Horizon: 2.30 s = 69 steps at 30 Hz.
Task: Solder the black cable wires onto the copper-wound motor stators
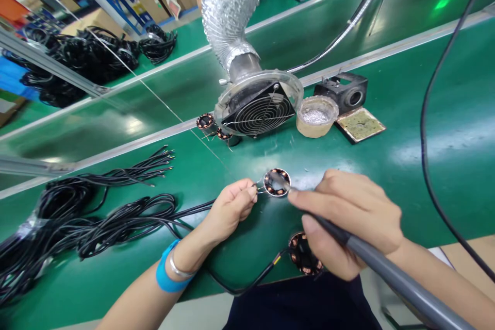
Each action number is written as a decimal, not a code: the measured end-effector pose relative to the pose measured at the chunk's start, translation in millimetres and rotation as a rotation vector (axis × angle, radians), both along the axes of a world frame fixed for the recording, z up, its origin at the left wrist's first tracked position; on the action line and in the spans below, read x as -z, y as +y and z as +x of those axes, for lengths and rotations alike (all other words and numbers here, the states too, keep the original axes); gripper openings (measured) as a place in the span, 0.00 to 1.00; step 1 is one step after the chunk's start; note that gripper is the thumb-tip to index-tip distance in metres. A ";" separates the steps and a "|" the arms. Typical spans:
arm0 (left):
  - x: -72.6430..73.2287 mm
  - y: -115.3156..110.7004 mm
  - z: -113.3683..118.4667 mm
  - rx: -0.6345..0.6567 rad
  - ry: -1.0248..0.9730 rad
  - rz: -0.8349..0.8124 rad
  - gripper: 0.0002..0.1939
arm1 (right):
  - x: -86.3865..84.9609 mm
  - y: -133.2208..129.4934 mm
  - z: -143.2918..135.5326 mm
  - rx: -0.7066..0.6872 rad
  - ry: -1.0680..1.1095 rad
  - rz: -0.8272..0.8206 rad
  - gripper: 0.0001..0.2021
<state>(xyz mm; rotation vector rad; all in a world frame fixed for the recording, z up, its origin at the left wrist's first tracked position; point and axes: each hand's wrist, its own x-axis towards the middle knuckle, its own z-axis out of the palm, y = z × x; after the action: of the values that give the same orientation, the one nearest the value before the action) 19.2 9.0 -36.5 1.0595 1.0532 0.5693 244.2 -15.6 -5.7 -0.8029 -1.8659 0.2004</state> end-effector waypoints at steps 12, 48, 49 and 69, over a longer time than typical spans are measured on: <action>-3.8 0.1 0.9 -0.019 -0.035 -0.061 0.23 | 16.4 31.6 27.5 0.364 -0.321 -0.170 0.07; 0.5 -1.2 -2.0 0.003 0.007 0.041 0.19 | 1.6 -9.2 -6.8 -0.178 -0.161 -0.025 0.15; 0.6 -1.0 -2.0 0.004 0.005 0.045 0.19 | 1.7 -9.3 -6.6 -0.175 -0.156 -0.023 0.15; 0.9 -0.1 -1.5 0.009 -0.015 0.061 0.18 | 4.1 -7.3 -7.1 -0.208 -0.081 -0.056 0.16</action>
<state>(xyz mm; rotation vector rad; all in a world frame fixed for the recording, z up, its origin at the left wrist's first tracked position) 17.7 8.9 -37.4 1.1116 1.0227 0.6046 237.1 -22.9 -9.8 -0.6626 -2.0277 0.3569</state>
